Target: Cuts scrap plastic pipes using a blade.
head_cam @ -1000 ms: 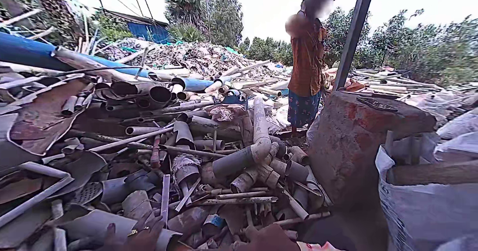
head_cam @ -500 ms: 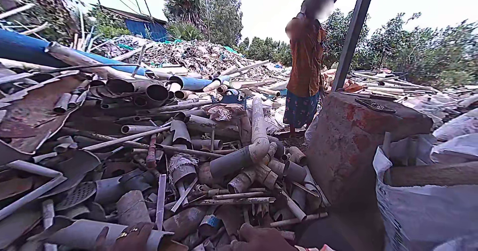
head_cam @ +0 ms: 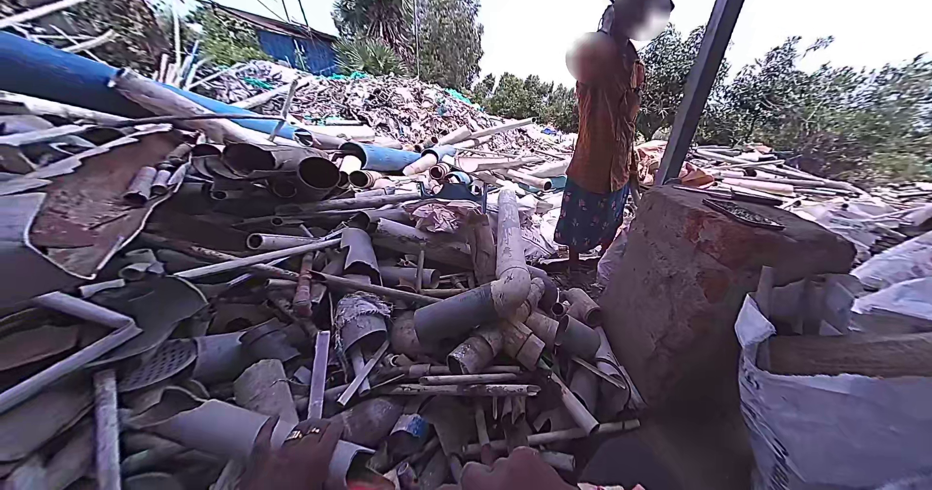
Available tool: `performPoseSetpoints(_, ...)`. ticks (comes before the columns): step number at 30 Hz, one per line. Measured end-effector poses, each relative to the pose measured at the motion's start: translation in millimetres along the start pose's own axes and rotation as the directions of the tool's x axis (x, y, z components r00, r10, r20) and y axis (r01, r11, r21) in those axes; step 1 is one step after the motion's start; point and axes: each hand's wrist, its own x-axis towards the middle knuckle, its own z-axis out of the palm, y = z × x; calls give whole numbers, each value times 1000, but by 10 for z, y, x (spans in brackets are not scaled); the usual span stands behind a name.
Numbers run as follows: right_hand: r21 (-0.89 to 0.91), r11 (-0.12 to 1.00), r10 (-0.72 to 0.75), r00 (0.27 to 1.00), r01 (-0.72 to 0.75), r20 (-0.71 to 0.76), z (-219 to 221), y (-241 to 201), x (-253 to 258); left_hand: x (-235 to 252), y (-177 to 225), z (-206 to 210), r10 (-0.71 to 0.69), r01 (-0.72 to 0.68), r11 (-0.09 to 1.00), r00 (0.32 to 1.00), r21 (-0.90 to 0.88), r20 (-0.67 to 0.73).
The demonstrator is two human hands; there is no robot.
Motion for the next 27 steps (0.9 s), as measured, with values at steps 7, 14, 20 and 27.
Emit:
performPoseSetpoints(7, 66, 997, 39, 998, -36, -41, 104, 137, 6, 7, 152, -111, 24, -73, 986, 953, 153, 303)
performPoseSetpoints(14, 258, 953, 119, 981, -156, 156, 123, 214, 41, -7, 13, -175, -115, 108, 993, 958, 41, 262)
performPoseSetpoints(20, 267, 943, 122, 953, -199, 277, 58, 341, 92, -6, 250, -365, -51, 2, 994, 890, 107, 453)
performPoseSetpoints(27, 291, 913, 179, 922, -286, 343, 283, 161, 144, -136, 4, -136, -112, 157, 954, 977, -256, 182)
